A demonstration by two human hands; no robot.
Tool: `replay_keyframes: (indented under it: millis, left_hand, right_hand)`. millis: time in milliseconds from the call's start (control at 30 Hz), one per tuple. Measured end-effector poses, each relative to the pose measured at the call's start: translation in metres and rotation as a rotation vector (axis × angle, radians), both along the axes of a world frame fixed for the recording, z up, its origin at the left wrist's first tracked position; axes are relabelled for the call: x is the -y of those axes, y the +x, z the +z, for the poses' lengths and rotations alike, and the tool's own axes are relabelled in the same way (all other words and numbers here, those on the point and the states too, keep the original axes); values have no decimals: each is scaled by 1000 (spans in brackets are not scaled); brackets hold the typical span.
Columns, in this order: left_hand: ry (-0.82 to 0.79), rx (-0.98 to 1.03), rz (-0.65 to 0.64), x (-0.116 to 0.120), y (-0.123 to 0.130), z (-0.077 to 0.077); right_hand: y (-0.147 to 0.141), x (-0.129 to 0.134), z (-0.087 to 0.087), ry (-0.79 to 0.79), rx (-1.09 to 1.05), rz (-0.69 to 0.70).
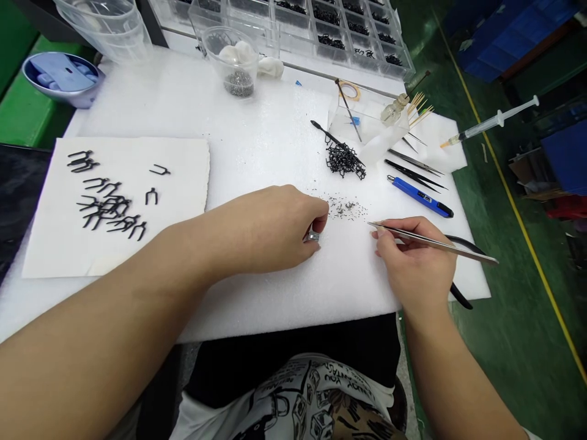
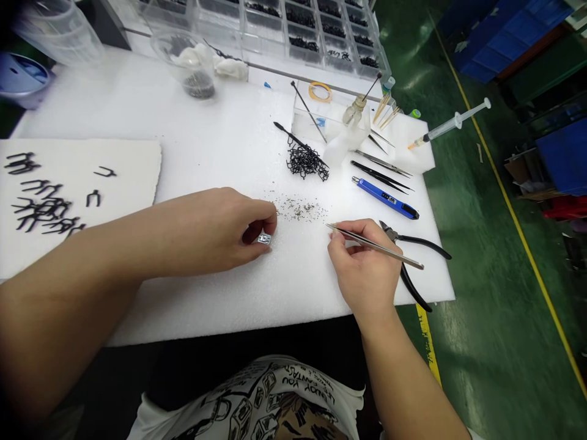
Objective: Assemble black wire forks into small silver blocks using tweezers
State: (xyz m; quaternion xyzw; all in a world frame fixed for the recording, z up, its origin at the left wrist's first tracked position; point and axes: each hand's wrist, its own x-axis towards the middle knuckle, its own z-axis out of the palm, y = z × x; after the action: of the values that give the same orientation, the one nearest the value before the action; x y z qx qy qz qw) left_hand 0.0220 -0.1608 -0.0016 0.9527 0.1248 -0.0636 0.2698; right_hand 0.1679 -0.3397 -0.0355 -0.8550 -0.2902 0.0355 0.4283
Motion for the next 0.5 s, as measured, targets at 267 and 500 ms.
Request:
replay_keyframes:
  millis: [267, 500]
  left_hand:
    - [-10, -1, 9, 0, 1, 0]
    - [7, -7, 13, 0, 0, 0]
  right_hand:
    - [2, 1, -1, -29, 43, 44]
    - [2, 2, -3, -18, 48, 48]
